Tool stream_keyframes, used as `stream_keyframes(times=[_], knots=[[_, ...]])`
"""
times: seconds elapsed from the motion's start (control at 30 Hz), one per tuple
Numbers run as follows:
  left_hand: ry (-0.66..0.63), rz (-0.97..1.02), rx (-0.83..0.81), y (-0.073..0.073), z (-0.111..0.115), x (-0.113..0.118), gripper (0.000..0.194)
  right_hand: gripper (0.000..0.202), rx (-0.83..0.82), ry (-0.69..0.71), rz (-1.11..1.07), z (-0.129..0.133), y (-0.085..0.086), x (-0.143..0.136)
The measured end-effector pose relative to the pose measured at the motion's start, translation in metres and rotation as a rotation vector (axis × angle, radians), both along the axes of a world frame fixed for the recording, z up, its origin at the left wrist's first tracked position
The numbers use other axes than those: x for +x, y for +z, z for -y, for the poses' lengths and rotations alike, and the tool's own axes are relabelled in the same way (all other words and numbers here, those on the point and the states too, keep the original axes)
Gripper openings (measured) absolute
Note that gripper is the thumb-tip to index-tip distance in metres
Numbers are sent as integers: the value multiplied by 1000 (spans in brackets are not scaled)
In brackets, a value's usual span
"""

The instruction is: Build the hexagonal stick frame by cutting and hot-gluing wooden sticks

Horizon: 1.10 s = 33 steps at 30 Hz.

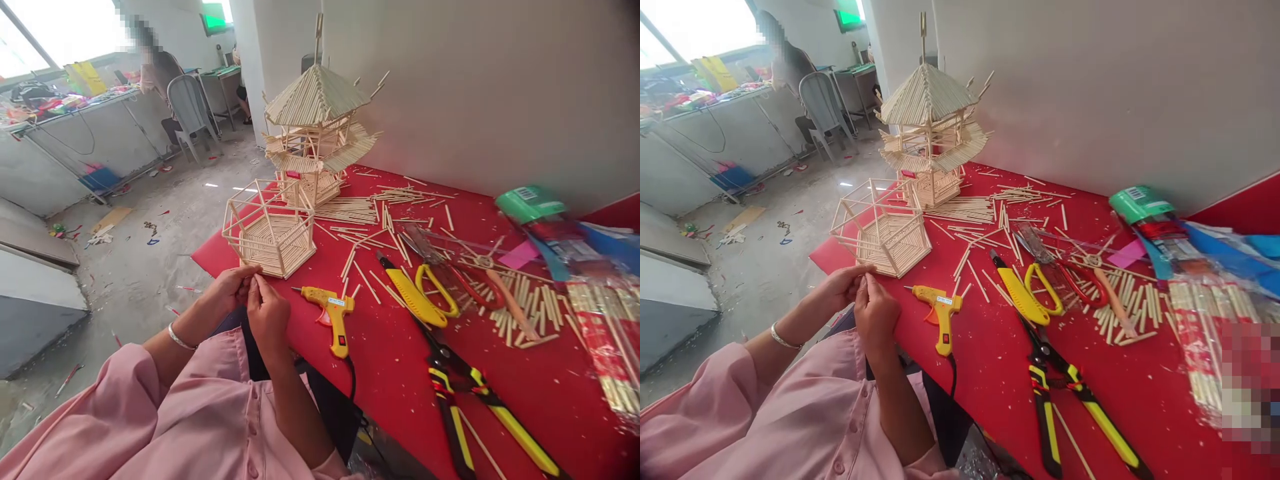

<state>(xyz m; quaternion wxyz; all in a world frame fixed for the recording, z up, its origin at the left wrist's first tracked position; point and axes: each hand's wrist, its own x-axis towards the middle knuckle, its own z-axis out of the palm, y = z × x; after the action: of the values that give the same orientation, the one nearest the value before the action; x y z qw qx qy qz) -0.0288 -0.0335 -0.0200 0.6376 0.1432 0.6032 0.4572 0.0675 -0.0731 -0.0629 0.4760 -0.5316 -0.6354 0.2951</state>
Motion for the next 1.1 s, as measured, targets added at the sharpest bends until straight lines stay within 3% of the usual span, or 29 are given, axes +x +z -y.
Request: stream_keyframes(times=[0.13,0.3,0.47,0.7,0.97,1.1], knots=[[32,27,-40,0,-2,1,38,37,-17,0,-37,2,1,2],[95,36,-71,7,-6,5,25,36,-27,5,-73,3,3,2],[131,39,-152,13,-9,11,38,34,-34,7,-132,4,4,2],[176,75,-150,6,-10,8,35,35,-31,11,-100,4,3,3],[134,28,-113,2,-6,8,41,37,-9,9,-66,2,1,2],[90,-23,-71,3,-4,8,40,36,149,-11,82,21,8,20]])
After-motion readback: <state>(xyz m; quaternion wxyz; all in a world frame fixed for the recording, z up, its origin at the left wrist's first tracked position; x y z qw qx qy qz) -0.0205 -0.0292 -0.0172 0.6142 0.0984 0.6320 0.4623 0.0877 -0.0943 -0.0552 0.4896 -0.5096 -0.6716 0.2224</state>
